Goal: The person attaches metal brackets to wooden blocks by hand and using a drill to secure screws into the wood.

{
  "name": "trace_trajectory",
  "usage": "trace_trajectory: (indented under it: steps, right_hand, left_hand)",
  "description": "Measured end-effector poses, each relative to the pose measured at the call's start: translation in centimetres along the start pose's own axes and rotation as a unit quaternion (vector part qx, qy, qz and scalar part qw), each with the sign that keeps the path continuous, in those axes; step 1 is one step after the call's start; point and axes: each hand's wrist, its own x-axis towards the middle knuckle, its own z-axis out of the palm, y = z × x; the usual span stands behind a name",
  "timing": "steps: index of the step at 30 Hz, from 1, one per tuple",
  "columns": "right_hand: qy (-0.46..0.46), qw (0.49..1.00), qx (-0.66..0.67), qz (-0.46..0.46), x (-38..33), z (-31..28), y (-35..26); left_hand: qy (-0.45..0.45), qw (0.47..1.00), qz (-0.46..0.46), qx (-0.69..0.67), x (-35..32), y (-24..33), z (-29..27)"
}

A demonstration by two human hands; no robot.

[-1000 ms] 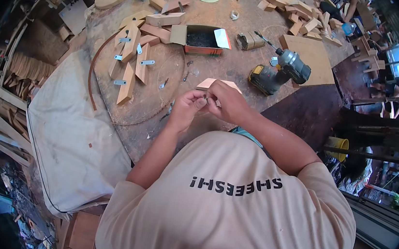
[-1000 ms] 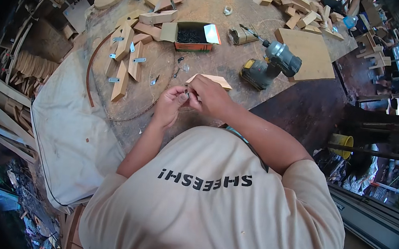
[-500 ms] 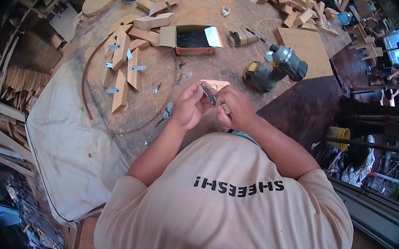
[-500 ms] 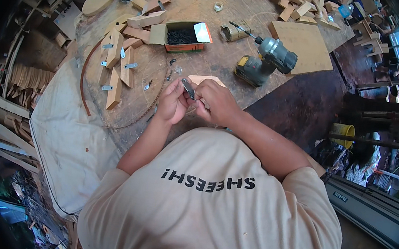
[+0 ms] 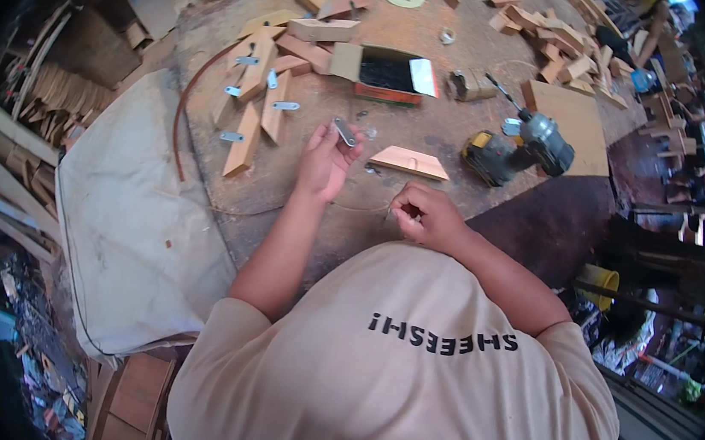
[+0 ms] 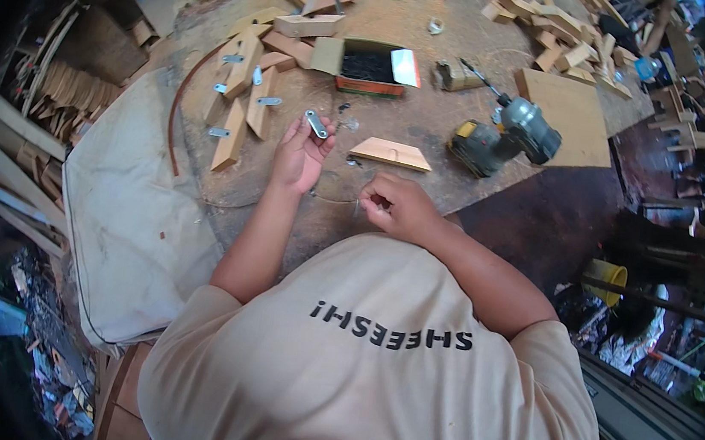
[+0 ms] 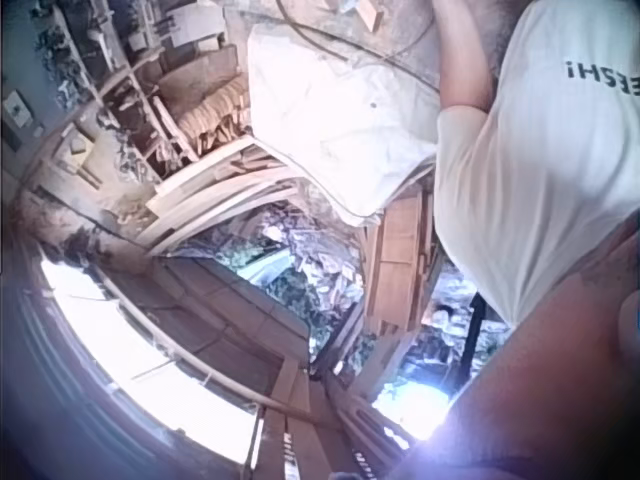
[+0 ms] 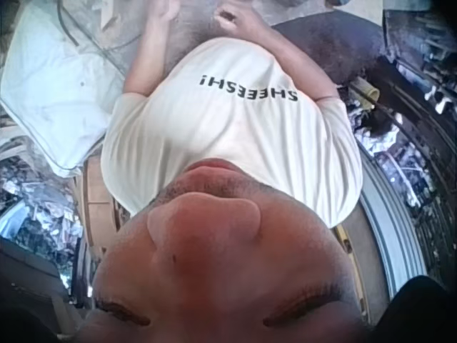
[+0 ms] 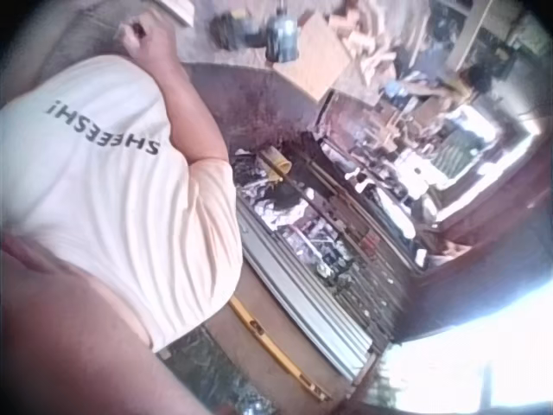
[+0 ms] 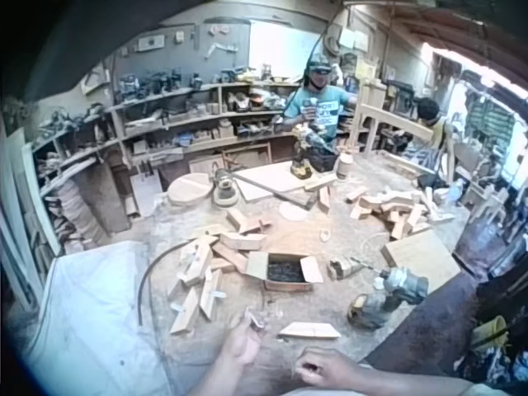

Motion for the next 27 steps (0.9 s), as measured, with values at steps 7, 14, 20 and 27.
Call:
trace_trajectory:
  steps: [7, 14, 20, 27]
  right_hand:
    - [-0.051, 0.993, -0.026, -0.107, 2.9, 3.5, 3.6]
    - [-0.079, 0.993, 0.052, 0.066, 0.8, 2.7, 5.8]
    - [0.078, 0.902, 0.292, 0.307, -1.1, 2.6, 7.0]
    - [0.195, 0.838, 0.37, 0.352, -2.3, 3.0, 9.9]
  left_hand:
    - [0.049, 0.995, -0.026, 0.084, 0.1, 0.1, -1.1]
    - [0.045, 0.964, -0.037, 0.258, -1.3, -2.0, -0.6]
    - [-0.085, 0.923, -0.116, 0.357, -2.4, -5.9, 0.1]
    - [-0.118, 0.819, -0.032, 0.56, -2.3, -7.4, 1.0]
